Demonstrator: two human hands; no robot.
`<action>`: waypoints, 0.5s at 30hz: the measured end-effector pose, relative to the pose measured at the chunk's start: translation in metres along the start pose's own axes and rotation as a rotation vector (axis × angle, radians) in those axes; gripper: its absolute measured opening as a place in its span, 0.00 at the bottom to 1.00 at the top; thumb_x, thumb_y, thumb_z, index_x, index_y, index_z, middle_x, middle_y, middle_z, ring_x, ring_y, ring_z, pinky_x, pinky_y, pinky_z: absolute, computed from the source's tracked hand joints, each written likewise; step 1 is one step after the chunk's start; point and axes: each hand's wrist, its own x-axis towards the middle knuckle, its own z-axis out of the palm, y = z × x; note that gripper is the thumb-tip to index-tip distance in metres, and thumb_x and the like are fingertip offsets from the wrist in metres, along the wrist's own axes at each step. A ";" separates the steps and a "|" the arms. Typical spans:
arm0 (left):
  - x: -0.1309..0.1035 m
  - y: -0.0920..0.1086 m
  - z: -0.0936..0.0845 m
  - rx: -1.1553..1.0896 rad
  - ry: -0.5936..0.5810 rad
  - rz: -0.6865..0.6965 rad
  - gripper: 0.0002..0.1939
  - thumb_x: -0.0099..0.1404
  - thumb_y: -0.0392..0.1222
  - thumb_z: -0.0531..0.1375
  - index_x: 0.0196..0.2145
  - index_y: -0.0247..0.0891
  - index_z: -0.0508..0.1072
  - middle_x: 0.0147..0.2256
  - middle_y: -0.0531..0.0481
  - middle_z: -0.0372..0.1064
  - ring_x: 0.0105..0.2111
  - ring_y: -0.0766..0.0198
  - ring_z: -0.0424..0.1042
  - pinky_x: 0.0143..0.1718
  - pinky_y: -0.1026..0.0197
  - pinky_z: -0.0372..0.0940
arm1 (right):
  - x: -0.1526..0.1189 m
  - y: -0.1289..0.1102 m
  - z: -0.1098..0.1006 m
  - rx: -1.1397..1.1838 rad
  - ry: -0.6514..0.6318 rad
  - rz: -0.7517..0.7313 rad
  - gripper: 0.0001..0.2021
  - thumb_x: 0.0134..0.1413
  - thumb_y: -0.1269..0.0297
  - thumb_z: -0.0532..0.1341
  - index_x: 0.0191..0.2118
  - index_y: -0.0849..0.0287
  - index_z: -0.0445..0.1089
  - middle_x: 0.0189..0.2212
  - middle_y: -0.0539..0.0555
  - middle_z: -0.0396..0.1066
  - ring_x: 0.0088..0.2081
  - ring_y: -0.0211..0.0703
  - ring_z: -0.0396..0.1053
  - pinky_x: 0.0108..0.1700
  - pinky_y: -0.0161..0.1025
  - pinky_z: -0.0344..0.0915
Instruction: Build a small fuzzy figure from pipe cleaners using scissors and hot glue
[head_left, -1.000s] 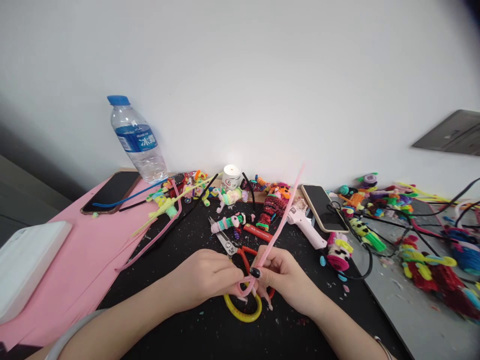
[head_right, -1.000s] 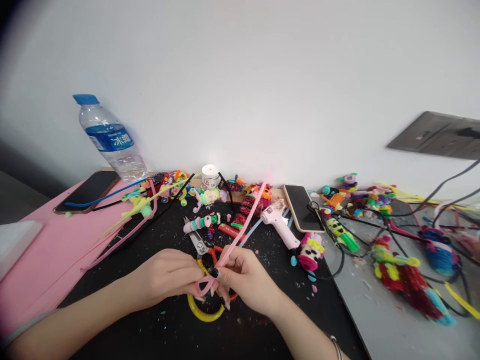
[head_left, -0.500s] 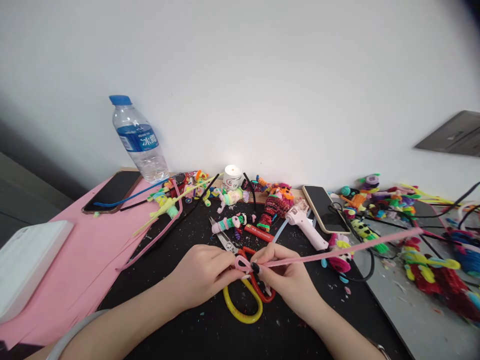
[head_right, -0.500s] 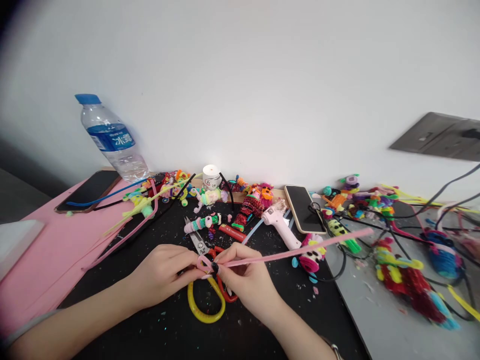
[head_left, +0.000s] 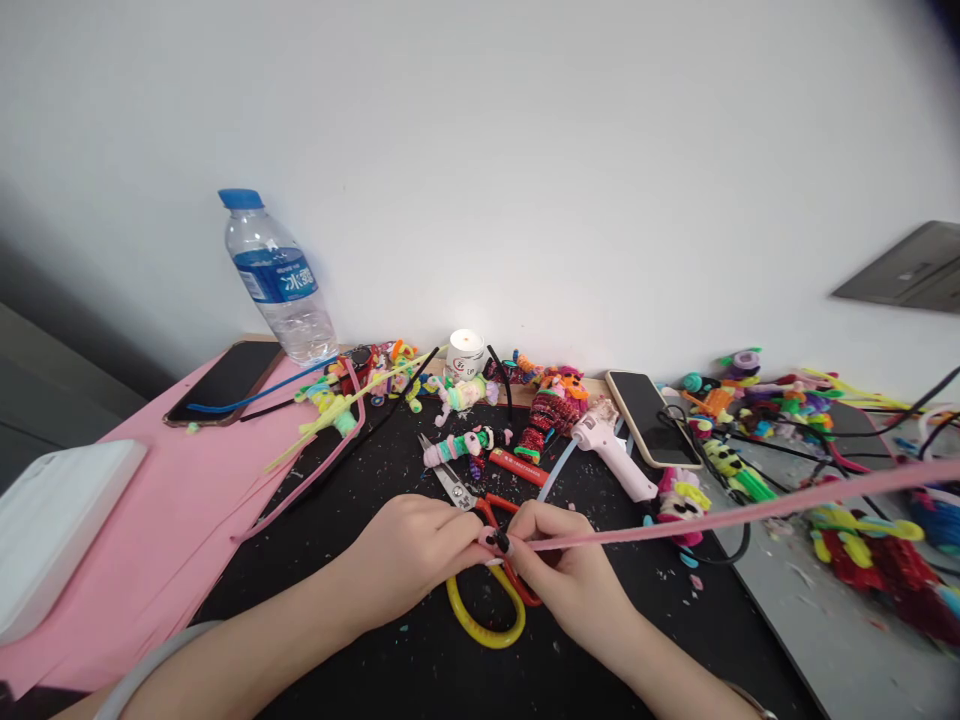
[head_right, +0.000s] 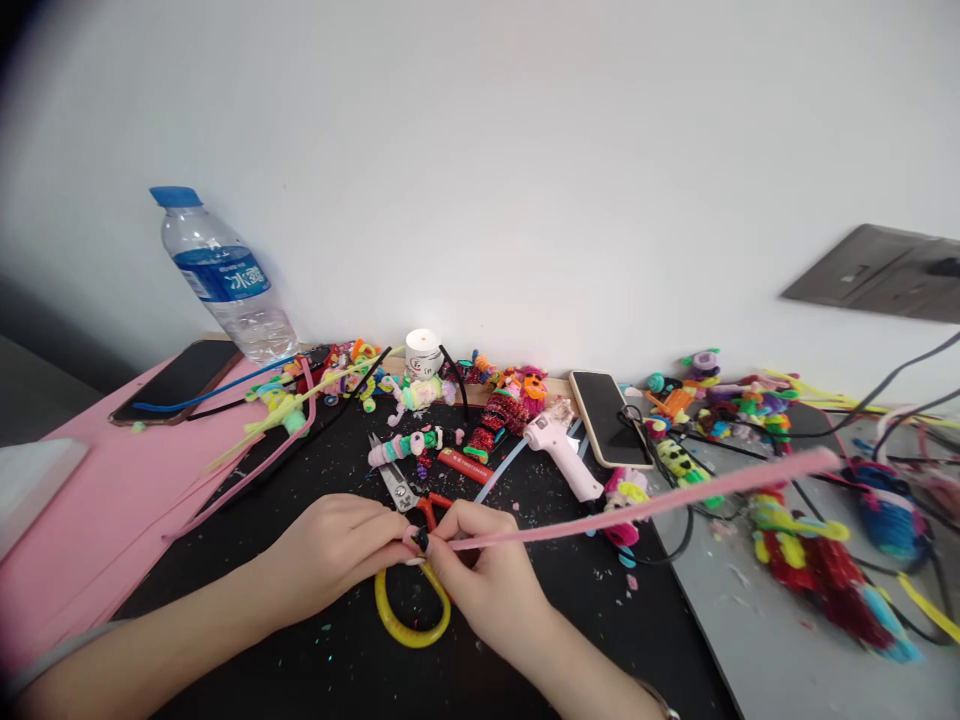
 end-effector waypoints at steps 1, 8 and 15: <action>0.000 0.001 0.000 -0.002 0.009 0.000 0.15 0.69 0.43 0.50 0.29 0.34 0.69 0.22 0.52 0.69 0.21 0.65 0.68 0.23 0.63 0.59 | -0.001 0.000 0.001 0.000 0.020 0.003 0.14 0.55 0.62 0.58 0.20 0.60 0.61 0.18 0.48 0.60 0.21 0.35 0.56 0.24 0.33 0.53; 0.003 0.004 0.001 0.071 0.059 0.040 0.15 0.69 0.40 0.49 0.26 0.35 0.67 0.20 0.53 0.67 0.19 0.66 0.66 0.21 0.63 0.57 | -0.007 0.000 0.010 -0.031 0.085 0.004 0.15 0.57 0.62 0.55 0.20 0.60 0.60 0.18 0.48 0.59 0.22 0.36 0.57 0.25 0.34 0.54; 0.002 0.003 0.003 0.118 0.090 0.048 0.16 0.69 0.40 0.49 0.26 0.35 0.68 0.19 0.52 0.68 0.18 0.66 0.67 0.20 0.63 0.58 | -0.008 0.001 0.011 -0.247 0.077 -0.123 0.14 0.60 0.65 0.51 0.22 0.58 0.55 0.20 0.47 0.56 0.22 0.35 0.55 0.25 0.34 0.51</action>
